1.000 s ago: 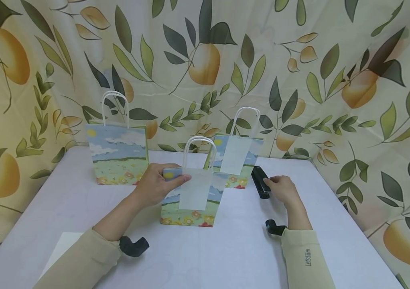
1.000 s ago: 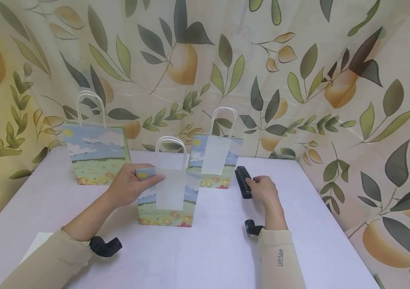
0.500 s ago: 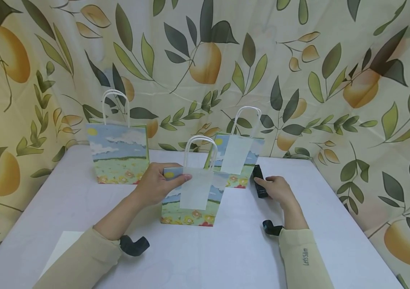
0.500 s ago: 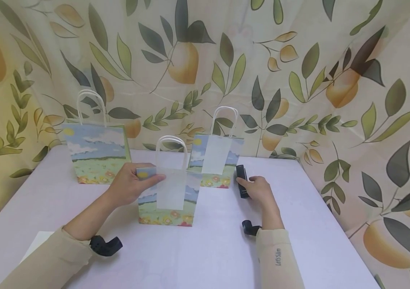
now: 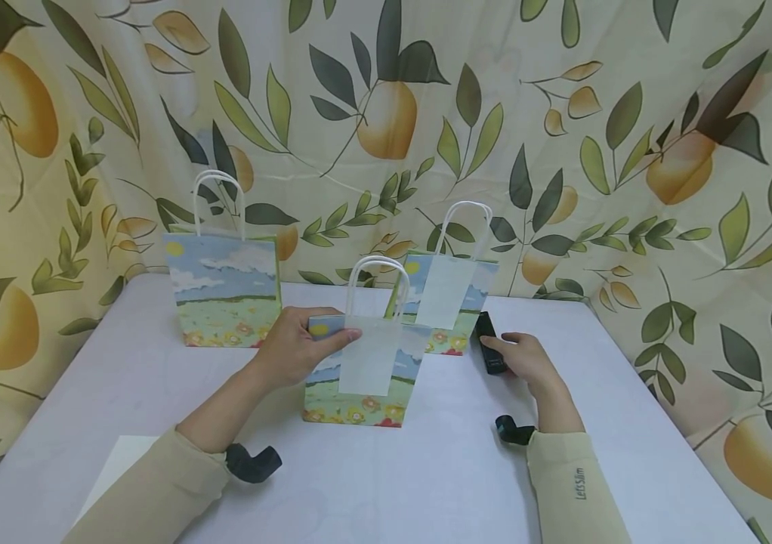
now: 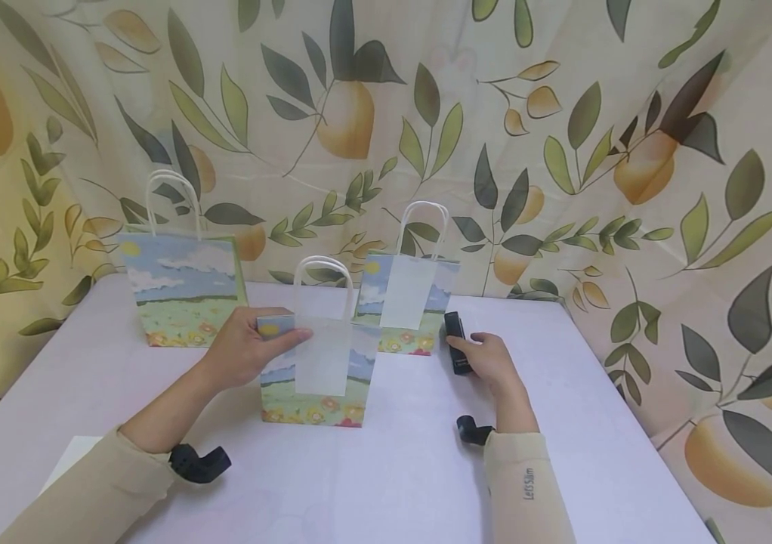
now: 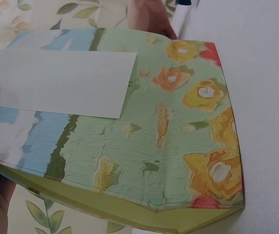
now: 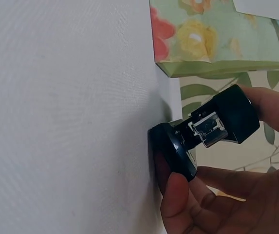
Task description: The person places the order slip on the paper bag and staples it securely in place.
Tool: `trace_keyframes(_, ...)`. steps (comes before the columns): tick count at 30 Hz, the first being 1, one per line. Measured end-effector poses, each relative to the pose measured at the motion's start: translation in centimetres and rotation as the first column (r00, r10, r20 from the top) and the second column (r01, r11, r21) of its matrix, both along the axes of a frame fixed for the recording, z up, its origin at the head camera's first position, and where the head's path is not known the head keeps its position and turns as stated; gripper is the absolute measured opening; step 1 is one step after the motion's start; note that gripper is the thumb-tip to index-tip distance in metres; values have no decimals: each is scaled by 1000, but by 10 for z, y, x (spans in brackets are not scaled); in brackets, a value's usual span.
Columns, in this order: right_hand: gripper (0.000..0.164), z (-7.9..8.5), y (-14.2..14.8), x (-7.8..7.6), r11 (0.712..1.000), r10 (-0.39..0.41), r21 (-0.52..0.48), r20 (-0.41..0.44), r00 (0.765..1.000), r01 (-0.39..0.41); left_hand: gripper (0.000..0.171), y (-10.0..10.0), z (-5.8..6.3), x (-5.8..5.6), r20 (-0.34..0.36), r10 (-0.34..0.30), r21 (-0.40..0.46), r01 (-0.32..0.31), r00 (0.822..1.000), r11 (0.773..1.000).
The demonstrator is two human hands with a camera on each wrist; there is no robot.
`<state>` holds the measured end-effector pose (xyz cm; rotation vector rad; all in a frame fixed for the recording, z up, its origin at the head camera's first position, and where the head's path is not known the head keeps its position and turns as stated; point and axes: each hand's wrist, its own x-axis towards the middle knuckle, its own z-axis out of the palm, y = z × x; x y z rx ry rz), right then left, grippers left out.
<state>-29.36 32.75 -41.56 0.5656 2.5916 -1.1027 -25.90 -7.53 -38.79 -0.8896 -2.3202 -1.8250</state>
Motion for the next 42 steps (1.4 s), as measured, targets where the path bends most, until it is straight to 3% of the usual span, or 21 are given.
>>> trace_keyframes(3,89,1,1,0,1000,-10,-12,-10,1000,10,47,0,0,0,-6,3,1,-3,1000,1000)
trace_keyframes(9,89,6,3,0,998,-30,-48,-57,998,27,26,0,0,-1,-5,-7,-5,7,1000,1000)
trace_keyframes(14,89,15,2,2,991,-44,-131,-145,989,25,15,0,0,0,-1,-15,-3,15,1000,1000)
trace_keyframes(21,86,33,-1,8,984,-58,-178,-273,960,9,25,0,-1,-1,-12,-9,-7,9,1000,1000)
trace_keyframes(25,84,44,-3,12,982,-66,-188,-332,941,2,23,0,0,-1,-23,-10,4,10,1000,1000)
trace_keyframes(31,82,58,-9,19,982,-74,-190,-405,911,-4,20,0,0,-1,-36,-14,14,14,999,1000)
trace_keyframes(36,80,69,-16,25,985,-56,-172,-462,885,-27,36,0,1,-1,-56,-7,14,8,998,1000)
trace_keyframes(42,80,80,-23,32,980,-32,-187,-500,865,-72,33,0,2,1,-61,-3,9,4,998,1000)
